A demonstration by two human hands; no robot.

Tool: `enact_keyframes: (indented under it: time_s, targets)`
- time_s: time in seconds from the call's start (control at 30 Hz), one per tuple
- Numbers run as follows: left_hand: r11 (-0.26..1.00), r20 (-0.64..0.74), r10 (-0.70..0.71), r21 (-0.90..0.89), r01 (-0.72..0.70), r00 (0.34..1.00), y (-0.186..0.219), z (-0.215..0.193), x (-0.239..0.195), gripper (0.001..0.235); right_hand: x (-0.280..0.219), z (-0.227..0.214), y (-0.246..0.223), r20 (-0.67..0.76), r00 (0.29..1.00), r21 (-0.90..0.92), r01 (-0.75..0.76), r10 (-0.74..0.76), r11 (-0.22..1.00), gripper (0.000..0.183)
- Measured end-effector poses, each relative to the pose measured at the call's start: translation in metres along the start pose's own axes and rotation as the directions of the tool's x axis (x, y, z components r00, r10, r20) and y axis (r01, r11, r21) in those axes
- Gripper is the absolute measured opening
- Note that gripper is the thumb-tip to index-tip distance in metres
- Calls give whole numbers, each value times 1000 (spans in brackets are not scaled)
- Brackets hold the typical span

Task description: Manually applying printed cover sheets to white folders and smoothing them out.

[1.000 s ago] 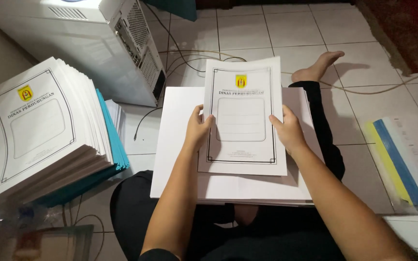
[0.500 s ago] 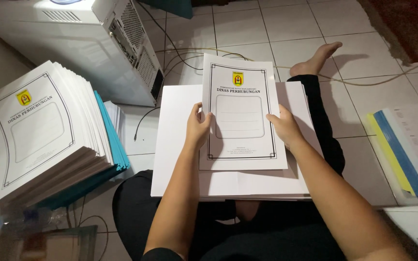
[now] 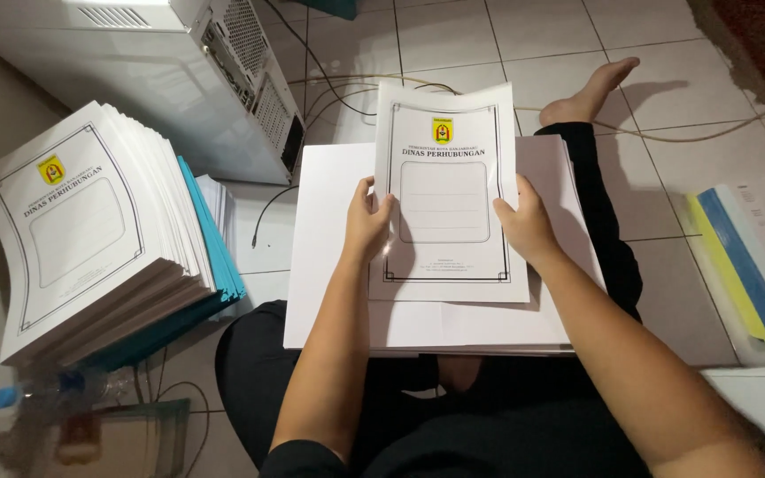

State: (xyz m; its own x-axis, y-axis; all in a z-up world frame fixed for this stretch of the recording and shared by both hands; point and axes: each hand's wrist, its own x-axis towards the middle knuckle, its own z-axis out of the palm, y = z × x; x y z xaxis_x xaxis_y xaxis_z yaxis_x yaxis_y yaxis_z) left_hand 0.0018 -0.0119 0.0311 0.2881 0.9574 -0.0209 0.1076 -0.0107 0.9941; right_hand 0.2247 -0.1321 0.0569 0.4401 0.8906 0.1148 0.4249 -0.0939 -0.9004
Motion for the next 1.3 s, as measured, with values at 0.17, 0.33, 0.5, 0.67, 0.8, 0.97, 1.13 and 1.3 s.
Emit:
enact_keyframes:
  time_s: [0.17,0.33,0.5,0.67,0.8,0.97,1.13,1.3]
  targets:
    - [994,54,-105,-10,106,993,-44,-16,33,70,5,13,44,18,868,-199,489,-496,849,46]
    - [912,-40,393,146,-384,918,-12,1,3,30,30,7,65,-26,957,96,290,-288,952,41]
    - [660,-23,717,344,-668,697,-3,18,-10,24,39,-3,75,56,998,95,-39,34,995,57]
    - [986,-89,50,162,-35,995,-31,4,20,54,18,8,74,-85,864,-233,467,-496,853,39]
    - [982,151,-107,-136,127,983,-69,-13,43,73,23,17,97,-40,664,-473,645,-747,599,22]
    - [823,-49,557,168,-543,829,-40,8,15,34,19,1,42,-103,939,18,330,-327,944,52]
    - [586,27,778,328,-741,628,14,24,-15,40,10,-8,12,5,996,242,89,-93,966,52]
    - [995,-5,-84,49,85,996,-38,-8,29,69,22,10,75,-108,846,-275,480,-523,833,45]
